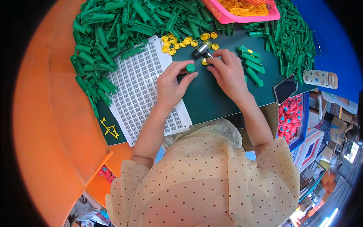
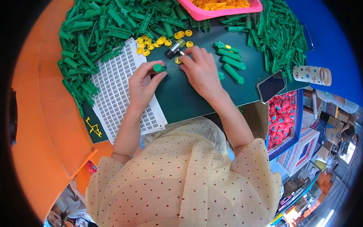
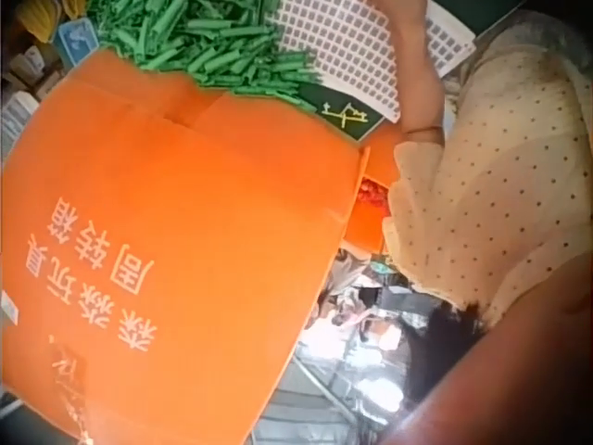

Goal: Assemble small plastic toy components by tapping a yellow connector into a green tube using a small hammer.

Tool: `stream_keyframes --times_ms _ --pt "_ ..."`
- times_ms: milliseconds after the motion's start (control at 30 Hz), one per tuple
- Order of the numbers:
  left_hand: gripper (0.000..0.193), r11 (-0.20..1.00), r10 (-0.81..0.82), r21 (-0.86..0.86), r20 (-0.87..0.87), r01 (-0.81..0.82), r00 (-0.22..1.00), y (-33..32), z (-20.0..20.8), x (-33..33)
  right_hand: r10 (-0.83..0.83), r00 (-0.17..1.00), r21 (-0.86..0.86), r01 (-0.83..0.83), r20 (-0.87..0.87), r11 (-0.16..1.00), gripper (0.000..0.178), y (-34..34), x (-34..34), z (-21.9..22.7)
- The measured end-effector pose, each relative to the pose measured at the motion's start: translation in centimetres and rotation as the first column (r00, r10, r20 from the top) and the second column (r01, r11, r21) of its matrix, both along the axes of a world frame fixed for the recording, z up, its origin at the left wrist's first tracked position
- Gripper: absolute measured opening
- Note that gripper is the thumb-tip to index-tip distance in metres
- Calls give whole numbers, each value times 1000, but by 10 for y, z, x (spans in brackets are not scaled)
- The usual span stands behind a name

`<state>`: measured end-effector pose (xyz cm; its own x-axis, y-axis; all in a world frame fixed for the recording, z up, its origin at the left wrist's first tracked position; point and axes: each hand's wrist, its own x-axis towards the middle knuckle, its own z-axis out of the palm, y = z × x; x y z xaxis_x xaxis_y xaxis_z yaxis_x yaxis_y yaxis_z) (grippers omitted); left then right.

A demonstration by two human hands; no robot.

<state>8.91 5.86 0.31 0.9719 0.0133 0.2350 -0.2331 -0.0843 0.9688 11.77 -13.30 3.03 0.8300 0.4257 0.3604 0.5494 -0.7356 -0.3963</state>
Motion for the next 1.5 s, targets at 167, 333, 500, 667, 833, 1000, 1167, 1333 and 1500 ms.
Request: stream_keyframes --times_ms 167,333,500,667,833,1000,1167,1333,1500 --pt "29 993 -62 94 -18 64 998 1 4 -4 -26 999 -84 29 37 996 20 11 3 -10" --pt "31 986 -40 163 25 35 999 -1 2 -2 73 997 128 -69 -32 989 22 14 -2 4" --pt "32 990 -13 140 59 5 998 0 -1 -2 121 990 127 -112 -65 986 33 16 -7 23" --pt "34 989 -10 149 84 -3 996 0 -3 -3 186 954 347 -97 -235 933 30 17 -9 27" --pt "34 983 -27 185 85 10 996 0 0 -2 223 931 449 -73 -289 890 23 18 -10 28" --pt "34 982 -13 191 99 -7 995 1 -2 -2 244 925 546 -49 -291 837 26 21 -13 18" --pt "35 980 -24 200 89 6 996 1 -2 -2 172 924 473 11 -341 881 28 26 -15 25" --pt "35 981 -29 195 77 13 997 1 -1 -2 143 942 389 -14 -304 921 30 22 -12 22" --pt "35 982 -32 187 76 18 997 1 -1 -1 150 950 409 -26 -274 912 31 26 -11 25"
